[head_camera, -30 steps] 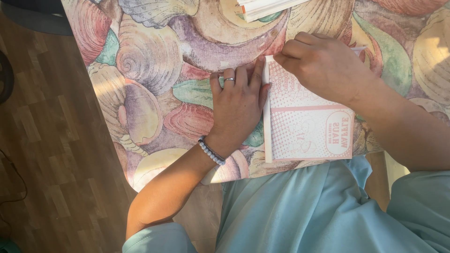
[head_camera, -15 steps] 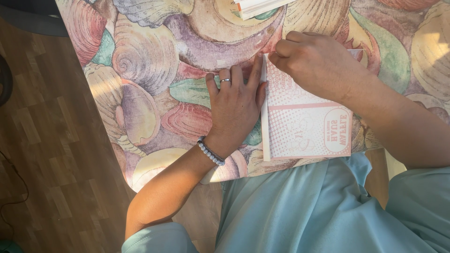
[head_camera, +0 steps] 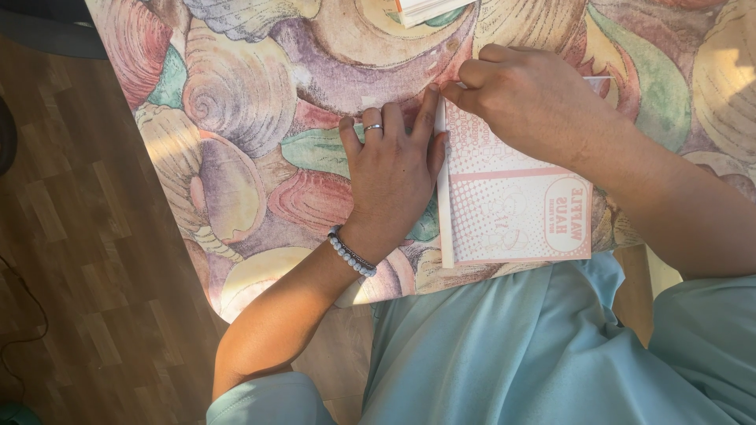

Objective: The person is folding paper bags from a stack and placing them into a finished pile.

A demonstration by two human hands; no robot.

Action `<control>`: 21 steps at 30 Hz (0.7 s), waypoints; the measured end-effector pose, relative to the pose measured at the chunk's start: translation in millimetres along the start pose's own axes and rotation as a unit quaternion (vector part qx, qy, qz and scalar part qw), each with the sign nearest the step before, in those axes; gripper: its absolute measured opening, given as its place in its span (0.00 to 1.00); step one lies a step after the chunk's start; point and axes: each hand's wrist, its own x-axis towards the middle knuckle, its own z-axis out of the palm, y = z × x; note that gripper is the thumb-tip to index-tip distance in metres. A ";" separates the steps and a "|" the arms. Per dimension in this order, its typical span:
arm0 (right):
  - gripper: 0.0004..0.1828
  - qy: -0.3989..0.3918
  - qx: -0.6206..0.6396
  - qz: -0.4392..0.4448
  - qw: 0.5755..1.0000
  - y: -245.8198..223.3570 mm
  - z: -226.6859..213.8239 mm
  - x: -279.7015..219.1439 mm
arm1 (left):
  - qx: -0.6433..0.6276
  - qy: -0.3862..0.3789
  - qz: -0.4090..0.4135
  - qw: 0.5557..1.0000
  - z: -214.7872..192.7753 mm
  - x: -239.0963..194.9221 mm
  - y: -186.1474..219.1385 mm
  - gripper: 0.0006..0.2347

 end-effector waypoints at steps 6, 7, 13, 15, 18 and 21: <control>0.09 0.009 0.012 0.009 1.000 0.1 1.3 0.7 | -0.104 0.019 0.002 0.994 -5.5 5.2 -5.9 0.27; 0.08 0.010 0.010 0.013 1.000 0.2 0.8 0.7 | -0.139 0.016 0.014 0.990 -4.4 5.1 -7.2 0.29; 0.09 0.014 0.021 -0.011 1.000 5.3 4.6 -7.3 | -0.144 0.021 0.147 0.978 3.1 8.1 1.6 0.23; 0.07 0.031 0.018 -0.007 0.999 8.1 1.1 -18.5 | -0.084 0.004 0.160 0.983 0.5 7.1 4.6 0.22; 0.08 0.059 0.009 0.020 0.998 19.6 -3.8 -44.8 | -0.011 -0.002 0.170 0.985 -2.4 10.3 10.3 0.21; 0.11 0.080 -0.030 0.053 0.995 34.2 2.3 -78.2 | 0.016 -0.002 0.162 0.987 -6.5 15.1 15.0 0.21</control>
